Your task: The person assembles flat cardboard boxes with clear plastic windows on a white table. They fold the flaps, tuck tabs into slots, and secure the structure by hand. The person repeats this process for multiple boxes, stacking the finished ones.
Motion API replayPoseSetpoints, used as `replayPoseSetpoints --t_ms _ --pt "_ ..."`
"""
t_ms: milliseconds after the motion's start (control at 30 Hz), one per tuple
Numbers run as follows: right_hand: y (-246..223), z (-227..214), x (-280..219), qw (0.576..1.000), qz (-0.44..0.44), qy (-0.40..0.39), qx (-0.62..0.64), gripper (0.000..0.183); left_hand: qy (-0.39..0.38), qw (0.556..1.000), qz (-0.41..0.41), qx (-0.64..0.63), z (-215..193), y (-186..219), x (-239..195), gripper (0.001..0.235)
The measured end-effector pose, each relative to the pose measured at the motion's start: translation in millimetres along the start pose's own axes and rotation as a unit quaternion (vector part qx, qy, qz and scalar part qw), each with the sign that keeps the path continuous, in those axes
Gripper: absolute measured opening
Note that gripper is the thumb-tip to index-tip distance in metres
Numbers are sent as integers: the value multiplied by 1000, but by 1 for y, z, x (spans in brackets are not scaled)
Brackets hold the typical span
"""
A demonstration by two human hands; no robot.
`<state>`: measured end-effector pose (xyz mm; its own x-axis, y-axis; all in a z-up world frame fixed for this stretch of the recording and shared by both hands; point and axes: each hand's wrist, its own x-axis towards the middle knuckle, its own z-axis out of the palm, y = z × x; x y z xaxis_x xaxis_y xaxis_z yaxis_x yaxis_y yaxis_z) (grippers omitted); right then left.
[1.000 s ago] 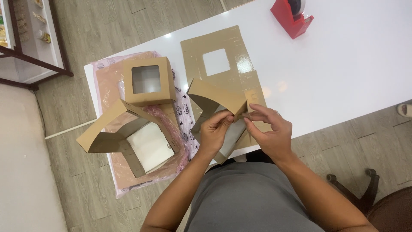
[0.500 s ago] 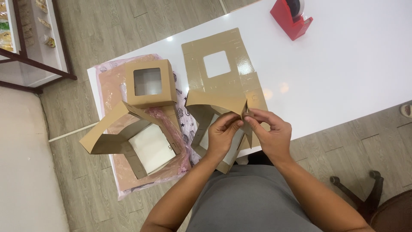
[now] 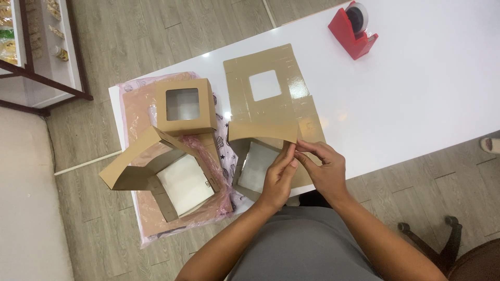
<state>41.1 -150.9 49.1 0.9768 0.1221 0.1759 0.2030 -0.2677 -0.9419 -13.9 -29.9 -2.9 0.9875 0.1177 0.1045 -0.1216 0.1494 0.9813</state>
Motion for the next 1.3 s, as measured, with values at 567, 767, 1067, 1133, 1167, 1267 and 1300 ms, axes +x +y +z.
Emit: replayPoseSetpoints --t_ms 567,767,1067,1133,1167,1267,1300 --pt "14 -55 28 974 -51 -219 0 133 -131 989 16 62 -50 45 10 15" --pt "15 -73 42 910 106 -382 -120 133 -364 928 1 79 -89 59 -2 14" --pt "101 -64 2 948 125 -292 9 83 -230 941 -159 190 -112 49 -26 104" --pt "133 -56 -6 947 166 -262 81 89 -99 950 -184 234 -120 13 -39 95" --pt "135 -50 -7 947 165 -263 80 89 -98 950 -183 232 -118 13 -39 95" --pt "134 -34 -8 943 203 -260 41 98 -49 964 -119 231 -117 9 -40 96" --pt "130 -30 -9 946 216 -236 55 96 -40 966 -99 235 -119 3 -42 96"
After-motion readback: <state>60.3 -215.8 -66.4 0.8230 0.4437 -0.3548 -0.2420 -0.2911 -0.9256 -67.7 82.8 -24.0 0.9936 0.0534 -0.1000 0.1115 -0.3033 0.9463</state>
